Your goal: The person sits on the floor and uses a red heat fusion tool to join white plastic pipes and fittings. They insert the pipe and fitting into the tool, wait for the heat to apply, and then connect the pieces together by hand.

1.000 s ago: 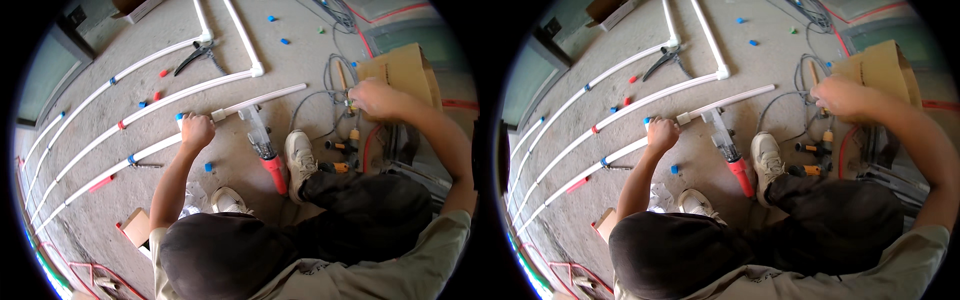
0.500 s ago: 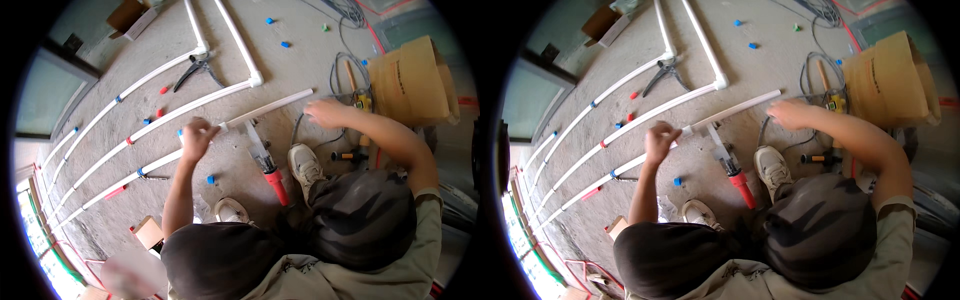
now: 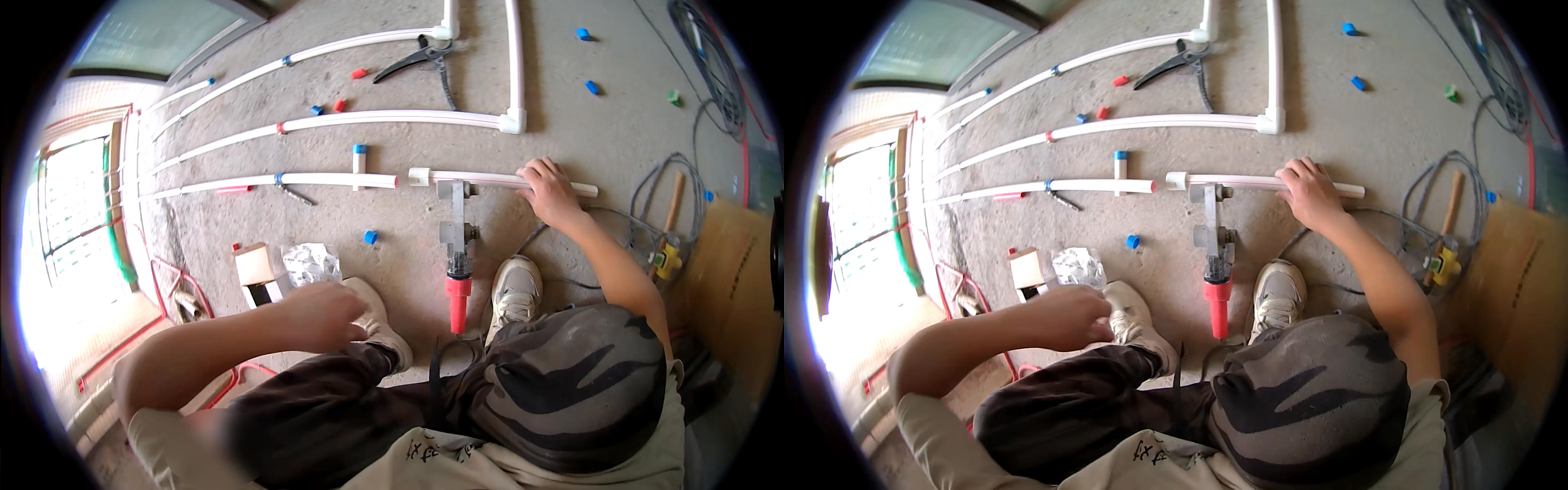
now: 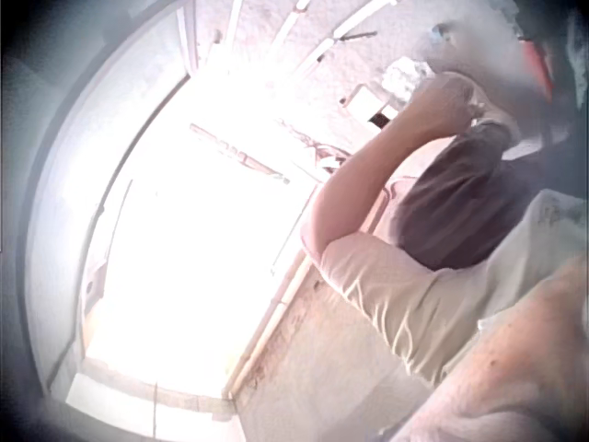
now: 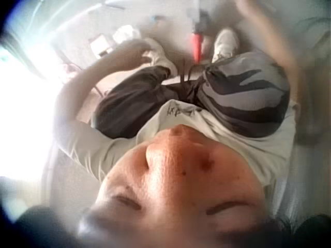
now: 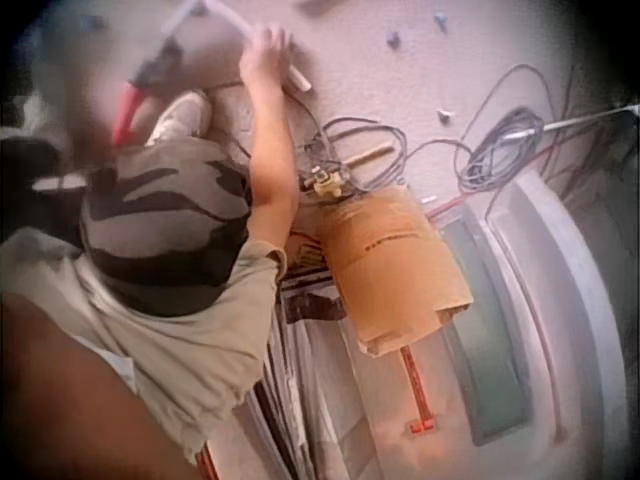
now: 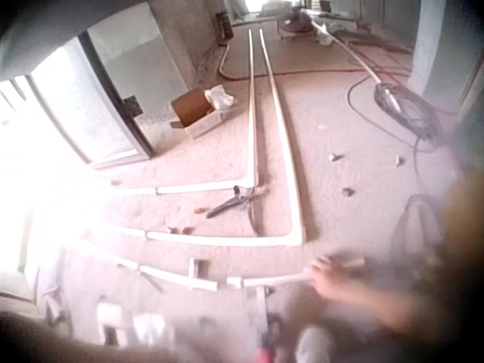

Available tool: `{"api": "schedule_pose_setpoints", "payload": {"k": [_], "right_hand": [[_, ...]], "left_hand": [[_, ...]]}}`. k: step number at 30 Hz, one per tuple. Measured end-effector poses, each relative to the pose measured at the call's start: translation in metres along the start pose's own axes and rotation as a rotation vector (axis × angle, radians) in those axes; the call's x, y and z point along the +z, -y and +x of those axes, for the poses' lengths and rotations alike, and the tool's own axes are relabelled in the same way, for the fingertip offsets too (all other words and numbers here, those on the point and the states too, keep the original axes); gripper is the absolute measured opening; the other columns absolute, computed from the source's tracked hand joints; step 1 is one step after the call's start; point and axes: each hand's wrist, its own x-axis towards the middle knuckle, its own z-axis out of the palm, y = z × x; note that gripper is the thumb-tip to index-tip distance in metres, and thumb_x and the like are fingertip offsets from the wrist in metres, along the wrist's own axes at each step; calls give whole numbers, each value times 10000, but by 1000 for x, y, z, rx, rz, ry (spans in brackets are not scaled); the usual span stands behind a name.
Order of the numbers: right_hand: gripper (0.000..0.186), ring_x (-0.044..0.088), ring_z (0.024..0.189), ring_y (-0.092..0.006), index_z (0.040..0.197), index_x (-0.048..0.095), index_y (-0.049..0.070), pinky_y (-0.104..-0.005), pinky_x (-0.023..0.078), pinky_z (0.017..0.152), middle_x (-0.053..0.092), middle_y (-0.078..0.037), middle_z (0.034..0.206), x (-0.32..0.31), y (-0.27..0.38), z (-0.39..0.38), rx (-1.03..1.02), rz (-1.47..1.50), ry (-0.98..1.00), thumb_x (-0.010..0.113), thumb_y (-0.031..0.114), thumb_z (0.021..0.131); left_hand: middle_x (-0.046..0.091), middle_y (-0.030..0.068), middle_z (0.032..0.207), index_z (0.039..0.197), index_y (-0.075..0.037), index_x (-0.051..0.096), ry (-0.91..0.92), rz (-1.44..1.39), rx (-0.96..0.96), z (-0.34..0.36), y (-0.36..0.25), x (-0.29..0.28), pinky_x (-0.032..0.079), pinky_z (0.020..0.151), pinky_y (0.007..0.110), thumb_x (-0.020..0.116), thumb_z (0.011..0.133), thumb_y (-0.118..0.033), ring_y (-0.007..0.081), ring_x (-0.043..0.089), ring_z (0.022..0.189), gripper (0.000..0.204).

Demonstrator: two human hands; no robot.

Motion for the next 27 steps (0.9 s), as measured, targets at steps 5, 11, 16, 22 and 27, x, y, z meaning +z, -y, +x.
{"api": "schedule_pose_setpoints", "payload": {"k": [5, 11, 16, 22, 27], "right_hand": [[352, 586, 1124, -346, 1168, 630, 52, -470, 481, 983, 627, -112, 1139, 0, -3, 7, -45, 71, -22, 794, 118, 864], [365, 573, 1120, -386, 1199, 611, 36, -490, 471, 978, 613, -146, 1175, -15, -30, -11, 13, 17, -24, 773, 82, 874], [420, 554, 1148, -400, 1262, 606, 43, -500, 454, 1006, 595, -149, 1236, -11, -13, 3, -11, 38, -29, 768, 78, 877], [446, 563, 1182, -387, 1306, 598, 70, -490, 469, 1011, 597, -146, 1246, 13, 38, 58, -96, 54, 103, 754, 92, 888], [399, 562, 1201, -403, 1277, 574, 69, -497, 477, 999, 594, -165, 1223, 16, 35, 65, -56, -11, 164, 729, 93, 910]], "left_hand": [[637, 279, 1292, 1218, 46, 615, -251, -405, 33, 134, -6, 121, 513, 1018, 491, 784, 862, -519, 421, 622, 1230, 690], [617, 261, 1211, 1168, 13, 570, -688, -1088, -270, 236, -77, 166, 506, 988, 497, 850, 771, -444, 430, 615, 1165, 667], [656, 248, 1023, 1092, 12, 584, -844, -1259, -369, 257, -84, 188, 518, 928, 507, 763, 760, -220, 426, 653, 1025, 443], [668, 222, 894, 1053, 22, 572, -1051, -1436, -254, 231, -69, 180, 530, 832, 456, 711, 747, -124, 392, 670, 863, 367], [656, 152, 915, 1085, 15, 567, -1011, -1627, -142, 237, -56, 162, 525, 824, 401, 697, 736, -86, 278, 636, 852, 386]]}}
